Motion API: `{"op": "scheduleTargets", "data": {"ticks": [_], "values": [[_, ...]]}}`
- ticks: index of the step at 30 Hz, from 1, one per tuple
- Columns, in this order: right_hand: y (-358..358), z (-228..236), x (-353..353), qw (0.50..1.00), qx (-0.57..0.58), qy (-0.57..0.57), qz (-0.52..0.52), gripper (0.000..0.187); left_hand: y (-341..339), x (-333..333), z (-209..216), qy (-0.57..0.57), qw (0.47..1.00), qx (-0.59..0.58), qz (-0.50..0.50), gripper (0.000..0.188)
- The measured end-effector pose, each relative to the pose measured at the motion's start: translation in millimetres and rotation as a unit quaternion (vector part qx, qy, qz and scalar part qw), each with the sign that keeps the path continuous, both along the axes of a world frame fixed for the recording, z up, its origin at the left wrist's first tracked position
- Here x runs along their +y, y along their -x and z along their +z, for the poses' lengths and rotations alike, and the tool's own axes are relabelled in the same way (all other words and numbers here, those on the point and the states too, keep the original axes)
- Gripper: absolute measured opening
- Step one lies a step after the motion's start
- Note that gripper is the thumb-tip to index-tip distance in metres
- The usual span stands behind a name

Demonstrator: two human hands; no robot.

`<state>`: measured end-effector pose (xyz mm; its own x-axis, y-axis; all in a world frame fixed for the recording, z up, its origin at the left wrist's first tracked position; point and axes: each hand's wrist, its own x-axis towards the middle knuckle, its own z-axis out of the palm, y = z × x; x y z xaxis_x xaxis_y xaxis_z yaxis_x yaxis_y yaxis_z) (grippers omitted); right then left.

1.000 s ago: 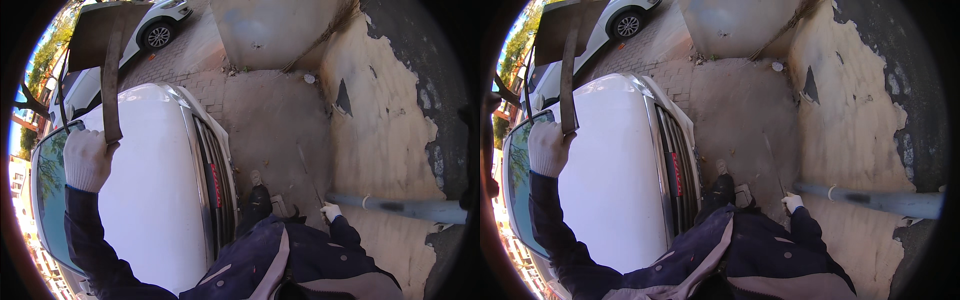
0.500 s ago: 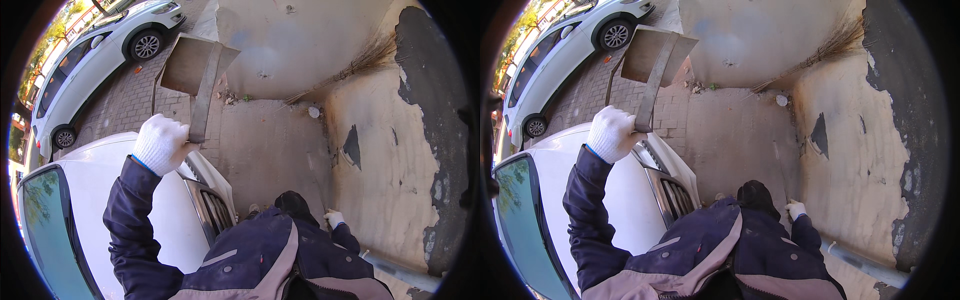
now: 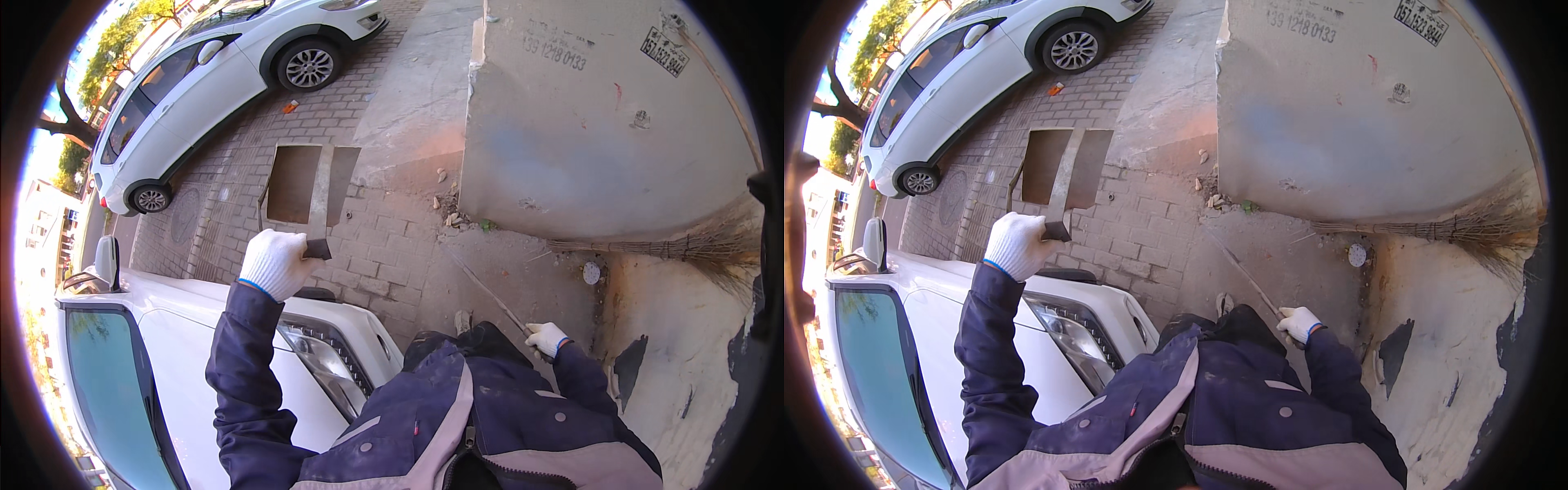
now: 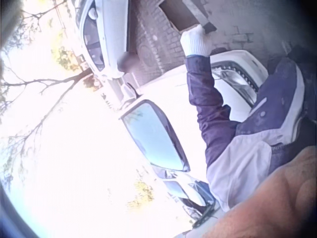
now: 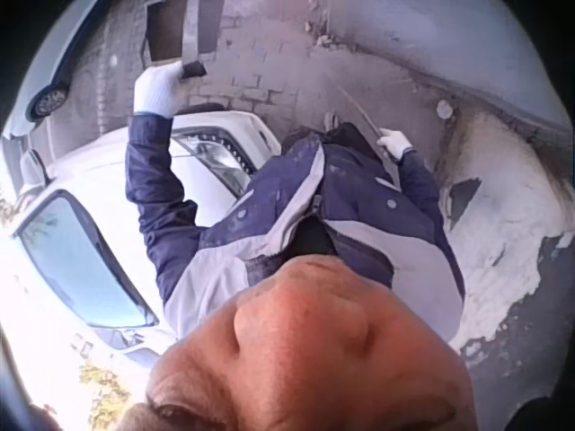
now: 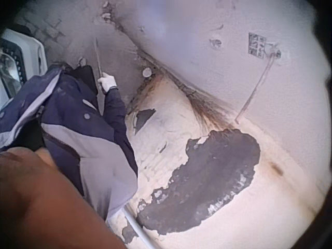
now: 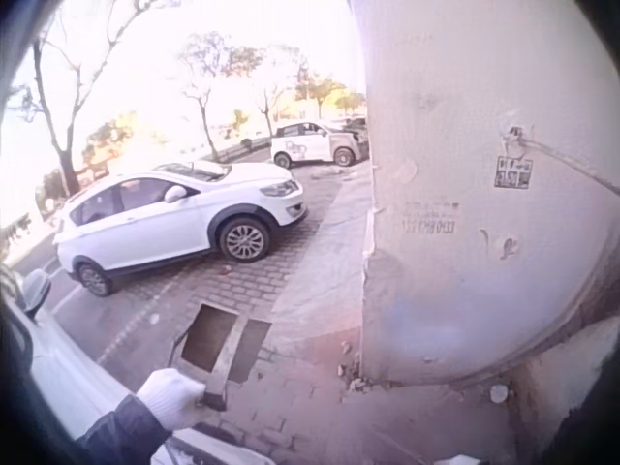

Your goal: The person sweeps scattered debris on a concrete floor into a dustpan using a broom, then carries the dustpan to a blue trash bin and empties it. The person repeats the sweeping and disposal cycle multiple times.

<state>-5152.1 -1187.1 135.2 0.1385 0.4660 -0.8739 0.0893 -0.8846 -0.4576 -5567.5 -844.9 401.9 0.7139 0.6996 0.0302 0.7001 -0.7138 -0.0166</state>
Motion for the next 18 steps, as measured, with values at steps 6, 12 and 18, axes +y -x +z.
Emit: {"op": "scheduleTargets", "data": {"ticks": [6,12,18], "values": [[-3.2,13.1,290.8,0.993,0.101,-0.061,-0.01,0.072,27.4,163.0,-12.3,0.056,0.979,-0.116,0.16,0.023],[4.7,-14.0,556.8,0.969,0.16,-0.107,-0.153,0.071,65.9,381.0,-119.4,0.079,0.944,-0.1,0.304,0.033],[-12.5,14.0,807.7,0.947,0.161,-0.139,-0.242,0.037,92.0,604.8,-197.1,0.185,0.896,-0.031,0.402,0.056]]}}
